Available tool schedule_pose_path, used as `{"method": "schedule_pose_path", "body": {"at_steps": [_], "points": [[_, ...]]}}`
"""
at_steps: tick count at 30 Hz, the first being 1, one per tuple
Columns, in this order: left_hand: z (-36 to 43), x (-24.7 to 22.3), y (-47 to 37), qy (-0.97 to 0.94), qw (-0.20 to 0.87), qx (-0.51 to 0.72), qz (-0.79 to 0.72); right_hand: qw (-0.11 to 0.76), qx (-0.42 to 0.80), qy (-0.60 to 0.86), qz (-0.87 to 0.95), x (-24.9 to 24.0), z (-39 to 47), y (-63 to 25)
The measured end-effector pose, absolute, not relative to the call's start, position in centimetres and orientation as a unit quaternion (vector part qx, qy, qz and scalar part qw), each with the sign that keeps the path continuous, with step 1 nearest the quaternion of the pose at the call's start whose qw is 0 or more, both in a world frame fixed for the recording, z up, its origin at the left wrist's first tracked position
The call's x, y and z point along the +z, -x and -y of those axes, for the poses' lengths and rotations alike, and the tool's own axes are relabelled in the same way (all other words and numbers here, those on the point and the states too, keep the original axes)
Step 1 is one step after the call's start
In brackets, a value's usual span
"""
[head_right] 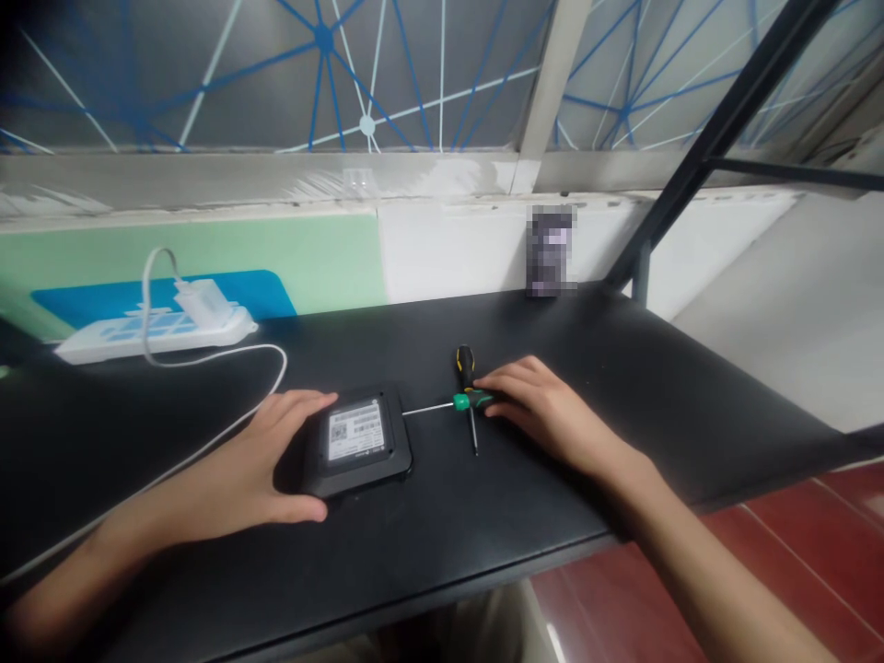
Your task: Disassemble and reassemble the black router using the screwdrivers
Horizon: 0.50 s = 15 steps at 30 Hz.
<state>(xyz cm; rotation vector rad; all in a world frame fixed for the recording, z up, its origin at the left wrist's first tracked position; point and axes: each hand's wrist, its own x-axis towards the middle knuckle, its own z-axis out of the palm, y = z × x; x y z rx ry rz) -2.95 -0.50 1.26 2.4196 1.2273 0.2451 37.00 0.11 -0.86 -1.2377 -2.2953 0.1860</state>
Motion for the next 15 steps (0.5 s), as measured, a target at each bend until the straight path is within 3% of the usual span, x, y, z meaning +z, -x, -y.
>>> {"method": "schedule_pose_path", "body": {"at_steps": [6,15], "points": [[0.5,1.4,2.9,-0.870,0.208,0.084,-0.440,0.294,0.027,0.492,0.819,-0.9,-0.4,-37.3],[0.6,1.6,2.8,-0.866,0.211,0.067,-0.448,0.316,0.064,0.586,0.744,-0.3,0.5,-35.6]]}}
